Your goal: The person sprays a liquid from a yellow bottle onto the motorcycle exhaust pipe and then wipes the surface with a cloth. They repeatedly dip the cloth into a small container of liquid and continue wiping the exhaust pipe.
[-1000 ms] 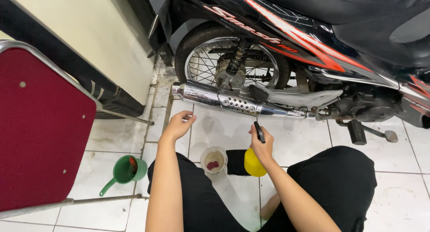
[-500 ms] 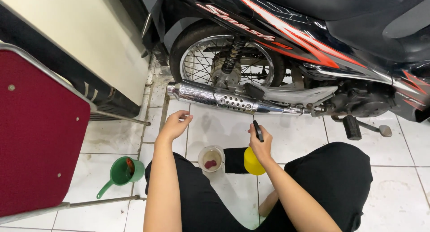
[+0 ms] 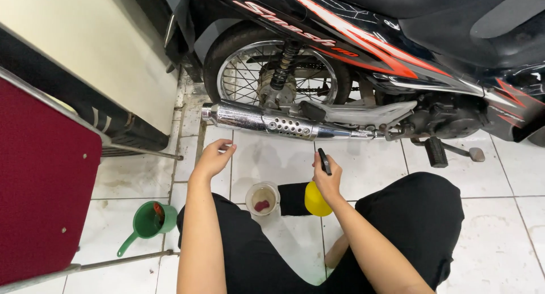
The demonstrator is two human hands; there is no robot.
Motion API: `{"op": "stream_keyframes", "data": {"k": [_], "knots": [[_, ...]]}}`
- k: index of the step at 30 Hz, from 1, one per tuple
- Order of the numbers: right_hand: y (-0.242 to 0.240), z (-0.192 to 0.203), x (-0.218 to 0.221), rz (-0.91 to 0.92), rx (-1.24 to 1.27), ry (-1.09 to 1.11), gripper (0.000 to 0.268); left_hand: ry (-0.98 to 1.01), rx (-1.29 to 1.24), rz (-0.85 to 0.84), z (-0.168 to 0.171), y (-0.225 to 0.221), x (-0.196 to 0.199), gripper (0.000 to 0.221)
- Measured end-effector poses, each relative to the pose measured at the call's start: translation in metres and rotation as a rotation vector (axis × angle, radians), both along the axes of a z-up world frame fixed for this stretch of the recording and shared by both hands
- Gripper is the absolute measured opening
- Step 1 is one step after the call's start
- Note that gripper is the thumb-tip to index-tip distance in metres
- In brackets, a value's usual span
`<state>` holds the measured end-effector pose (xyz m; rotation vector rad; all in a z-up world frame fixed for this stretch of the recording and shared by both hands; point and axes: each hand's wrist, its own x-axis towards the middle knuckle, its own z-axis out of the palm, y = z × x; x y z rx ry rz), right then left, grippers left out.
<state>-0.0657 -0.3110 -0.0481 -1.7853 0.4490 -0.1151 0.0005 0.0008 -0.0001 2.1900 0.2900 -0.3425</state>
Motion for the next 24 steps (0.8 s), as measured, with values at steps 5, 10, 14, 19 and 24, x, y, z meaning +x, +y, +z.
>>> {"op": "stream_keyframes", "data": {"k": [5, 10, 14, 19, 24], "knots": [[-0.005, -0.001, 0.001, -0.036, 0.008, 0.003, 0.041, -0.008, 0.003, -0.003, -0.002, -0.001, 0.001, 0.05], [-0.01, -0.005, -0.001, -0.054, 0.007, 0.006, 0.042, -0.012, 0.009, -0.013, -0.004, 0.0, 0.0, 0.049], [-0.017, -0.008, -0.002, -0.054, -0.009, 0.002, 0.042, 0.008, 0.018, -0.008, 0.005, -0.003, -0.002, 0.048], [-0.024, -0.015, -0.002, -0.061, -0.022, 0.006, 0.042, 0.002, 0.018, -0.006, 0.007, -0.004, -0.003, 0.048], [-0.026, -0.003, -0.006, -0.096, -0.006, 0.042, 0.042, 0.0, 0.018, -0.014, 0.0, -0.001, -0.002, 0.05]]}}
